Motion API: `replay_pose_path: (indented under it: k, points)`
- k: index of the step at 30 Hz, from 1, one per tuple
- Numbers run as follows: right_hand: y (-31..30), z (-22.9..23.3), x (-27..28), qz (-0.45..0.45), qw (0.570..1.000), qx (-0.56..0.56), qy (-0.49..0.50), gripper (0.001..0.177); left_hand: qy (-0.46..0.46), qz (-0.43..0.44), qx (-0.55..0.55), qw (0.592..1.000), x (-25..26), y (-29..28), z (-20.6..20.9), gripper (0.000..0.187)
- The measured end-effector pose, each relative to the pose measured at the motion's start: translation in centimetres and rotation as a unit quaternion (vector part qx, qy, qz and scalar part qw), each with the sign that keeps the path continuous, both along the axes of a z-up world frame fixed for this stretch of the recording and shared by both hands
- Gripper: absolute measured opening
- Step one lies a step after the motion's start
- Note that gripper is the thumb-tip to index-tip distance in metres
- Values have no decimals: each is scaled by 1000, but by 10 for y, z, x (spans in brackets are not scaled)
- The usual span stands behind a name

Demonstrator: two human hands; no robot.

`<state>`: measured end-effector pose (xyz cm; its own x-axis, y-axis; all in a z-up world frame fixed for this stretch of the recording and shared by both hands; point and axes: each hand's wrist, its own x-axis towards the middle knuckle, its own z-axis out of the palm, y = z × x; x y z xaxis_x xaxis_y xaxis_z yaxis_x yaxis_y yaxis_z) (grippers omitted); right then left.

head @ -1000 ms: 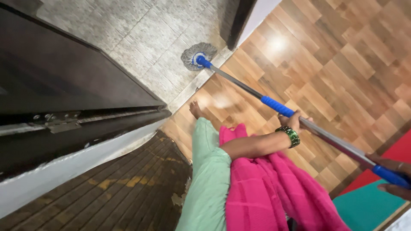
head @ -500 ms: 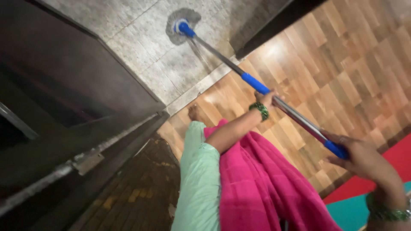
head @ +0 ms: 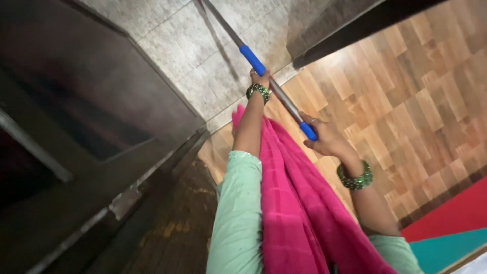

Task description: The person mops the floor in a room using a mop, moving it back and forth across the tiled and wooden surfaces, and then mops around the base of a window frame.

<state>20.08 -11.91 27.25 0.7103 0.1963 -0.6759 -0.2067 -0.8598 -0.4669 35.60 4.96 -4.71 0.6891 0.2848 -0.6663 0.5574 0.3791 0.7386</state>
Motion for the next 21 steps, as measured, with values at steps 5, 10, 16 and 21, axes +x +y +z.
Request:
replay_pose_path:
  k: [5, 10, 16, 21]
  points:
    - [-65, 15, -49, 117, 986, 79, -92, 91, -13, 60, -96, 994, -66, -52, 19, 70]
    - [-165, 62, -132, 150, 983, -107, -11, 82, 11, 47, -281, 958, -173, -144, 42, 68]
    - [-309, 94, -235, 138, 978, -136, -72, 84, 36, 84, -311, 946, -296, -270, 79, 68]
    - [-384, 76, -331, 74, 995, -63, -34, 82, 102, 90, -340, 930, -382, -316, 111, 67]
